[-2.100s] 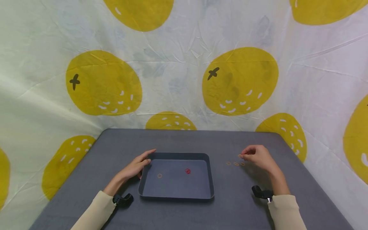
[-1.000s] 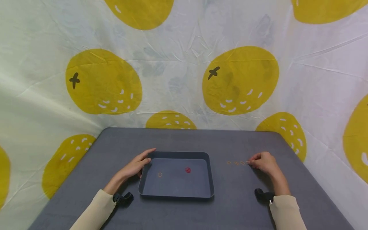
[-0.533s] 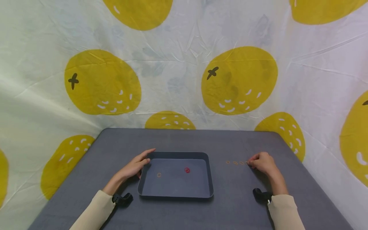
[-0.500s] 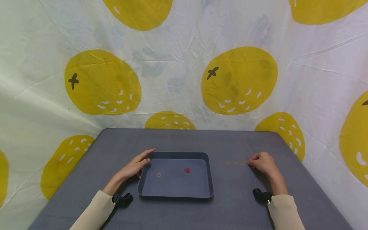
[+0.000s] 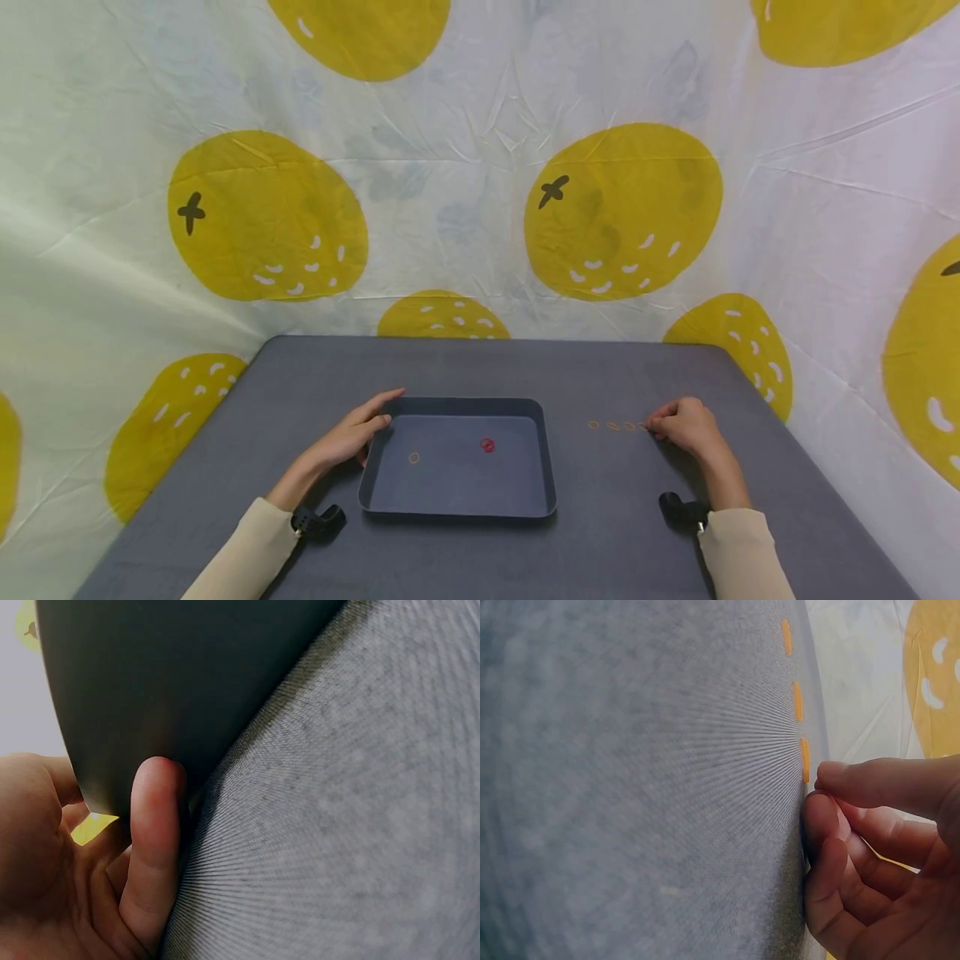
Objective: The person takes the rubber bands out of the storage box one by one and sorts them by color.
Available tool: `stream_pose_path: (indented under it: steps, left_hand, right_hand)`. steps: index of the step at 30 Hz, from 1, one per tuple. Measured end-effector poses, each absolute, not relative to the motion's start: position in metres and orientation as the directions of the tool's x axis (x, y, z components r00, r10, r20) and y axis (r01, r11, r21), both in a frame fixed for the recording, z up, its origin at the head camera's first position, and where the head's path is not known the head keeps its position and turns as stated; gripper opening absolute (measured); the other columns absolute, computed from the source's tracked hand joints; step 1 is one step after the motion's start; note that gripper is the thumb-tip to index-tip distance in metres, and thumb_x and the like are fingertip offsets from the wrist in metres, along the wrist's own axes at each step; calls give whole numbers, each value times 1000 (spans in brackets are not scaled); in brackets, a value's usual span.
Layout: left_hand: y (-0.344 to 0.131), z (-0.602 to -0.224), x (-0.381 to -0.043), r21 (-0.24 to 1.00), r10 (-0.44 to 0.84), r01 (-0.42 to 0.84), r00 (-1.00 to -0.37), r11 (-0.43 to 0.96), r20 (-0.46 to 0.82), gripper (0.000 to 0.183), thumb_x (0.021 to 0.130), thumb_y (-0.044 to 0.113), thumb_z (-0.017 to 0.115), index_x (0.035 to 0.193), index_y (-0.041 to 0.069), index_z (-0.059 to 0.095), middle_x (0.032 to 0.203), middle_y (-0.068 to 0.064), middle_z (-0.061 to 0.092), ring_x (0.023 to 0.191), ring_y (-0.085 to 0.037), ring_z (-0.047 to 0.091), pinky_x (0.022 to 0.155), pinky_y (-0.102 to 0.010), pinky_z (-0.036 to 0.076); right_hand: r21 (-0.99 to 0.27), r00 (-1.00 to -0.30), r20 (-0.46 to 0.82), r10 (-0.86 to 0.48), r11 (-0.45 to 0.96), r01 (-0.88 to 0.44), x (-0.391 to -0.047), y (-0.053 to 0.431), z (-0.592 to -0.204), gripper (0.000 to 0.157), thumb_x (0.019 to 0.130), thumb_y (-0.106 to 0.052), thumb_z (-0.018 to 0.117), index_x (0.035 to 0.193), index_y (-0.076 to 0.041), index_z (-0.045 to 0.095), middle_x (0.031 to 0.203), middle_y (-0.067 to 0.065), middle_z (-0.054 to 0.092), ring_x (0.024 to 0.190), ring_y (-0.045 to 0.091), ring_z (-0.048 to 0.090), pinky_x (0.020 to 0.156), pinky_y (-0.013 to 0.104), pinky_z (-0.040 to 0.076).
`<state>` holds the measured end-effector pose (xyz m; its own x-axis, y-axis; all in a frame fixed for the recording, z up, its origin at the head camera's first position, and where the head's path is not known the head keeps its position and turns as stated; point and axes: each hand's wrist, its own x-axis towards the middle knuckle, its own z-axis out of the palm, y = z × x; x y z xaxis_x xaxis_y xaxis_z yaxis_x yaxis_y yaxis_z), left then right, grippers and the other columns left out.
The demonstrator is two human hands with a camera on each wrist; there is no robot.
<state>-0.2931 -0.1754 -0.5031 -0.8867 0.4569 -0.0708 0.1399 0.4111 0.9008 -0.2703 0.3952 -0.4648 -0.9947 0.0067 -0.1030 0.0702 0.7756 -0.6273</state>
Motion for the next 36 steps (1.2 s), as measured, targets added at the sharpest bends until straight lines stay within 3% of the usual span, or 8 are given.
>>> stream_pose_path:
  steps: [22, 32, 36]
  left_hand:
    - [-177, -503, -292, 899, 457, 140, -887, 414, -73, 53, 113, 24, 43, 164, 30, 31, 70, -7, 49, 42, -18, 49, 47, -41, 57]
    - [-176, -502, -292, 904, 443, 119, -893, 410, -83, 53, 112, 24, 44, 164, 31, 31, 74, -9, 52, 42, -17, 49, 47, -40, 57]
    - [-175, -501, -292, 902, 446, 123, -891, 413, -82, 53, 113, 25, 43, 164, 30, 30, 74, -8, 51, 42, -17, 50, 47, -40, 57]
  right_hand:
    - [-625, -998, -64, -12, 780, 31, -271, 395, -452, 29, 100, -16, 66, 108, 10, 75, 85, 7, 76, 72, 12, 67, 64, 28, 56]
    - [-616, -997, 17, -71, 785, -66, -269, 383, -443, 29, 101, -20, 67, 110, 7, 75, 91, 12, 76, 70, 7, 60, 61, 25, 51]
    - [-644, -996, 36, -82, 760, -86, -267, 376, -438, 30, 102, -20, 67, 111, 7, 75, 88, 12, 75, 70, 13, 62, 61, 27, 50]
